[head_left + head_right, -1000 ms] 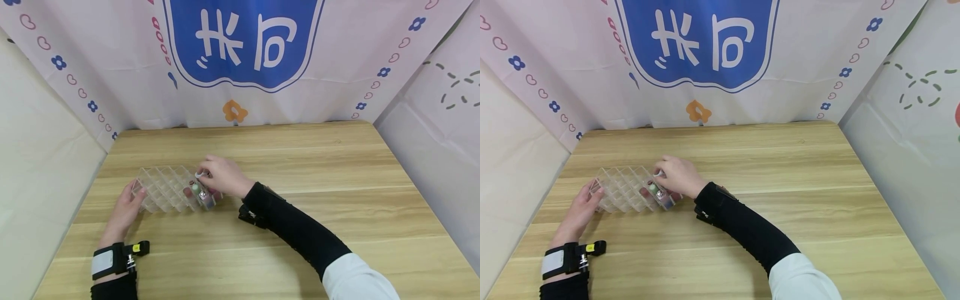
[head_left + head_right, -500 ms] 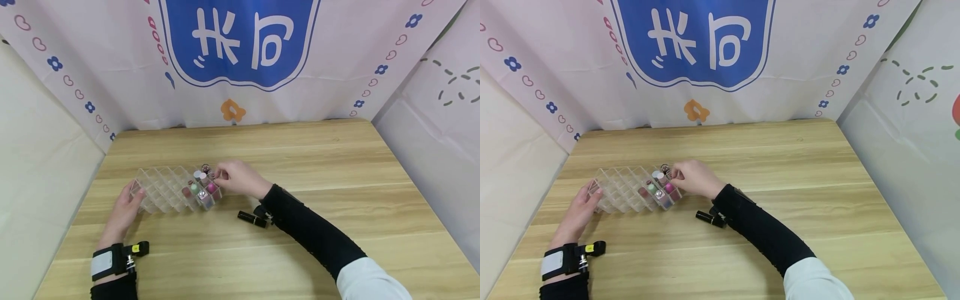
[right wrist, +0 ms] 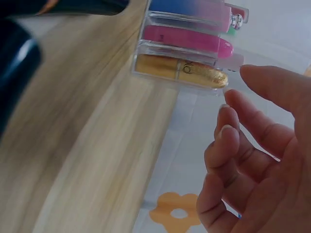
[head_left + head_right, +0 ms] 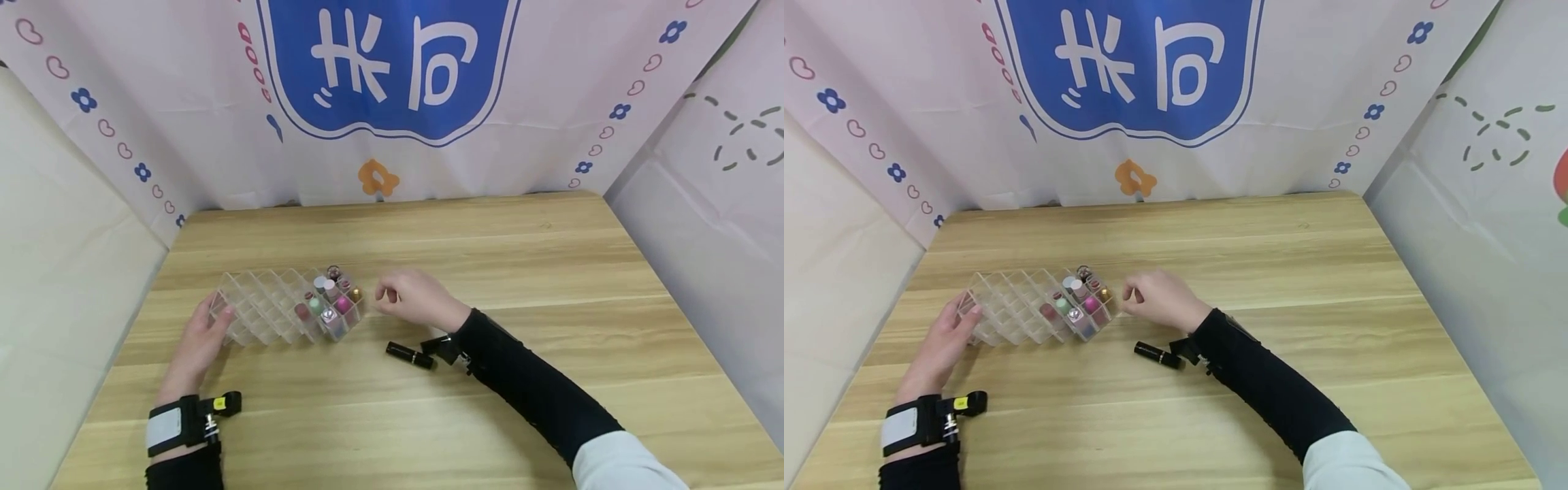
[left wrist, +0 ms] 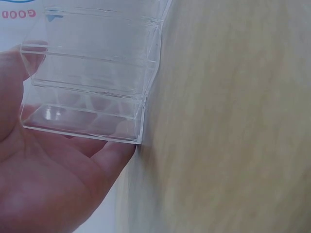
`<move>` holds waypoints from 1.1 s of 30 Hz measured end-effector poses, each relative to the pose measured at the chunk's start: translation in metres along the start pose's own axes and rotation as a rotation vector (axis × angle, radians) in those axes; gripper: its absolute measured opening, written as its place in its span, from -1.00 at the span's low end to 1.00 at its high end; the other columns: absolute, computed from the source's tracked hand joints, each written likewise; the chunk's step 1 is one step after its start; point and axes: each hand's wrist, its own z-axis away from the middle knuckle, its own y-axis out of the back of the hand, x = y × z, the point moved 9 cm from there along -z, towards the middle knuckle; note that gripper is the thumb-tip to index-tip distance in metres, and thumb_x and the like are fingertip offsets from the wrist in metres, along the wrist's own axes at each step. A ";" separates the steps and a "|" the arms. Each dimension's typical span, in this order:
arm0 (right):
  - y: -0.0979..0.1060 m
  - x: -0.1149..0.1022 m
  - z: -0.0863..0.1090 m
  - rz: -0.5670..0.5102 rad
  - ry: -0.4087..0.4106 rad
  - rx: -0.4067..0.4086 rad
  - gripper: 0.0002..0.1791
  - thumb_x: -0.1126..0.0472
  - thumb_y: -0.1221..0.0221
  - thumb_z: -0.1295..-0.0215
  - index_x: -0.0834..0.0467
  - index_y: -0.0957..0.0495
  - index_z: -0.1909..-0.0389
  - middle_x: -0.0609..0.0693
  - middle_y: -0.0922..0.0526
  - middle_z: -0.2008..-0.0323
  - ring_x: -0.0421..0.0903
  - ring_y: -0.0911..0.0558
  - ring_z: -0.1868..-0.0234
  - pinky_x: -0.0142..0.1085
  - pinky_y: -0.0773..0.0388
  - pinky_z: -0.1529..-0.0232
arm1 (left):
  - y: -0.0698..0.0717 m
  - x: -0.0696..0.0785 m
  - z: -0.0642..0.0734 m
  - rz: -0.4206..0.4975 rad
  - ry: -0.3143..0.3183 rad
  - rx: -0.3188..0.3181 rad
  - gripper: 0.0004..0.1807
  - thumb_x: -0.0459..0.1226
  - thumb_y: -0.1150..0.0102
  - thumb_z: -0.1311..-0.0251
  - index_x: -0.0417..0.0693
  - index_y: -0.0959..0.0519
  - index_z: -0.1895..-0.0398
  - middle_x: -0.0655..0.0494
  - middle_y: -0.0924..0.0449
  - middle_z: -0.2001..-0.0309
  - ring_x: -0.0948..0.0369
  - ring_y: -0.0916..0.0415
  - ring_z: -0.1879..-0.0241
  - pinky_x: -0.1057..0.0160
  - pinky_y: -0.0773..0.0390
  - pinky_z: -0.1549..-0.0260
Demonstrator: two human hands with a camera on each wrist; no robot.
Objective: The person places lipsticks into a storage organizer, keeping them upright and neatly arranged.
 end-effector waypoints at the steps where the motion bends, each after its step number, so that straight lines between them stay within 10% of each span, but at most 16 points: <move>1: 0.000 0.002 0.002 0.002 -0.004 -0.002 -0.84 0.04 -0.25 -0.30 0.03 -0.65 0.22 -0.16 -0.59 0.45 -0.25 -0.50 0.42 -0.41 -0.47 0.35 | 0.000 0.000 0.000 0.000 0.003 0.000 -0.18 0.14 0.32 -0.49 -0.07 0.28 -0.58 -0.25 0.28 -0.58 -0.36 0.22 -0.50 -0.50 0.05 -0.32; 33: -0.014 0.076 0.078 -0.023 -0.175 -0.223 -0.75 0.00 -0.37 -0.16 0.00 -0.66 0.19 -0.19 -0.58 0.37 -0.27 -0.50 0.36 -0.36 -0.48 0.28 | 0.000 0.001 -0.001 0.029 -0.021 0.013 -0.20 0.10 0.29 -0.50 -0.07 0.26 -0.58 -0.27 0.21 -0.57 -0.34 0.14 -0.49 -0.44 0.00 -0.35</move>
